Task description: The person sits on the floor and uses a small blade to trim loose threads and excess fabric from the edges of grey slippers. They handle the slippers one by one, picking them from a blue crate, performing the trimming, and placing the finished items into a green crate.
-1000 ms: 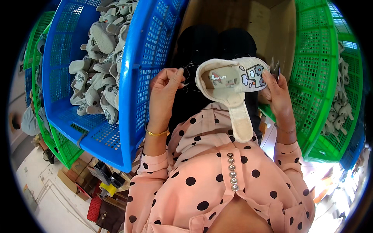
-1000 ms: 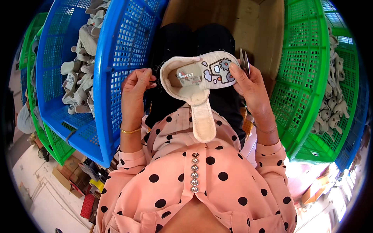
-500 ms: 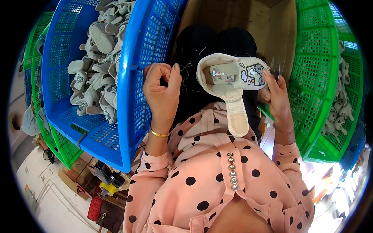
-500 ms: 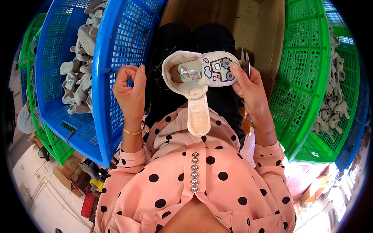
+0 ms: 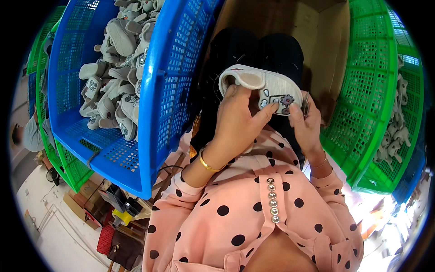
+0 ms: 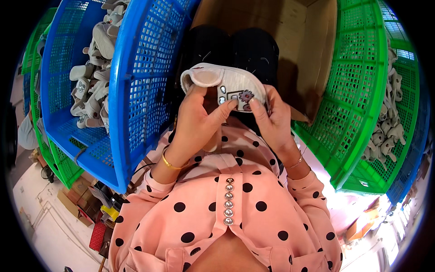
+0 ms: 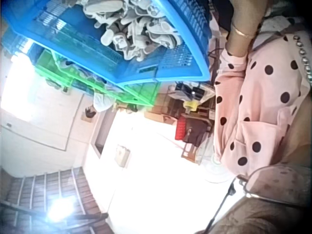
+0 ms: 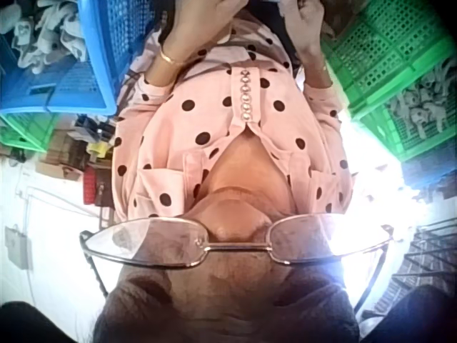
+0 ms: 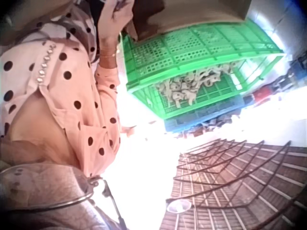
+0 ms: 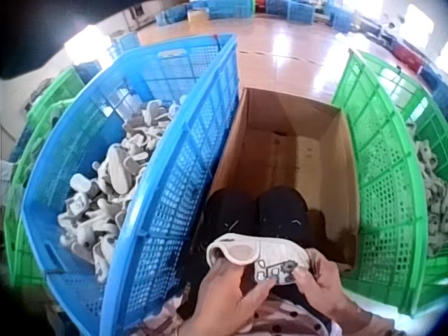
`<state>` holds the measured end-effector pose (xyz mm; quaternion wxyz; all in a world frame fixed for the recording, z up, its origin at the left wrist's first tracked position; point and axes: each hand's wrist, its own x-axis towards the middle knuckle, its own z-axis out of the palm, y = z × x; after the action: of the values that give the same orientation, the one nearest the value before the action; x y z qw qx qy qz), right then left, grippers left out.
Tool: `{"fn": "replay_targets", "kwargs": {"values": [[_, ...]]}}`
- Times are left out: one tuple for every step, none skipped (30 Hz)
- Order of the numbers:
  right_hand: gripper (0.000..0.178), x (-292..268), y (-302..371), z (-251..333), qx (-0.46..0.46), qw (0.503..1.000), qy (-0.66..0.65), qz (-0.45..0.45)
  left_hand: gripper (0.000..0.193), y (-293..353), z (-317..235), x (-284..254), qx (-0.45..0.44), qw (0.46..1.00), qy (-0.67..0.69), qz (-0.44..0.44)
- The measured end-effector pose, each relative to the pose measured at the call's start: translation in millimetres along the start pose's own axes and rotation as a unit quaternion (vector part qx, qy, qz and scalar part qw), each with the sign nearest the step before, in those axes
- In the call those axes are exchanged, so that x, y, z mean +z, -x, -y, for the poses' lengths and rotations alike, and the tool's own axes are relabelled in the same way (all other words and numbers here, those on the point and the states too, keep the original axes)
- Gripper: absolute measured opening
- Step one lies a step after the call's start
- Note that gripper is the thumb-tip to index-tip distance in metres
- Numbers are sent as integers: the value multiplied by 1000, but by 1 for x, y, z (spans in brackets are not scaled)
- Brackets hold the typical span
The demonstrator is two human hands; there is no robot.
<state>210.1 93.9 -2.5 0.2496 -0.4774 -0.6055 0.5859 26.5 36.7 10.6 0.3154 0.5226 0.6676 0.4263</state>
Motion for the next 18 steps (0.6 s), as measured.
{"fn": "replay_targets", "kwargs": {"values": [[35, 3, 3, -1, -8, 1000, -11, 4, 45, 4, 5, 7, -58, 993, 98, 1], [35, 4, 7, 0, -17, 1000, 7, 3, 45, 4, 6, 11, -114, 974, 195, 3], [35, 3, 9, 0, -26, 999, 25, 1, 44, 5, 6, 10, -144, 959, 242, 16], [35, 2, 8, 2, -32, 998, 53, 13, 43, 5, 3, 8, -174, 941, 287, 30], [36, 0, 8, 8, -36, 996, 79, 27, 43, 4, 0, 4, -205, 920, 331, 44], [36, -2, 8, 14, -41, 993, 105, 41, 39, 3, -1, 0, -203, 917, 337, 59], [37, -4, 7, 20, -55, 987, 140, 53, 38, 2, -4, -4, -216, 905, 360, 74], [37, -8, 7, 25, -71, 980, 175, 64, 37, 2, -9, -8, -228, 891, 383, 89], [38, -10, 6, 29, -86, 971, 209, 76, 36, 2, -11, -10, -240, 876, 405, 103], [38, -11, 6, 30, -94, 971, 207, 77, 35, 2, -10, -9, -243, 872, 411, 104], [38, -11, 7, 31, -102, 970, 206, 78, 35, 3, -8, -9, -245, 868, 419, 104], [38, -11, 7, 31, -109, 969, 205, 79, 34, 3, -6, -8, -248, 864, 426, 105], [37, -11, 7, 28, -118, 965, 221, 75, 34, 4, -3, -7, -242, 867, 422, 111], [36, -11, 7, 22, -127, 961, 236, 71, 34, 5, 0, -5, -237, 869, 417, 118], [35, -10, 8, 18, -135, 956, 252, 66, 34, 6, 4, -3, -231, 872, 413, 124], [33, -10, 9, 16, -130, 954, 261, 65, 35, 6, 10, -2, -194, 911, 340, 132], [32, -11, 10, 14, -125, 952, 271, 63, 36, 6, 16, -2, -155, 941, 265, 140], [31, -12, 11, 13, -119, 950, 281, 62, 37, 6, 19, -3, -114, 964, 189, 146]]}}
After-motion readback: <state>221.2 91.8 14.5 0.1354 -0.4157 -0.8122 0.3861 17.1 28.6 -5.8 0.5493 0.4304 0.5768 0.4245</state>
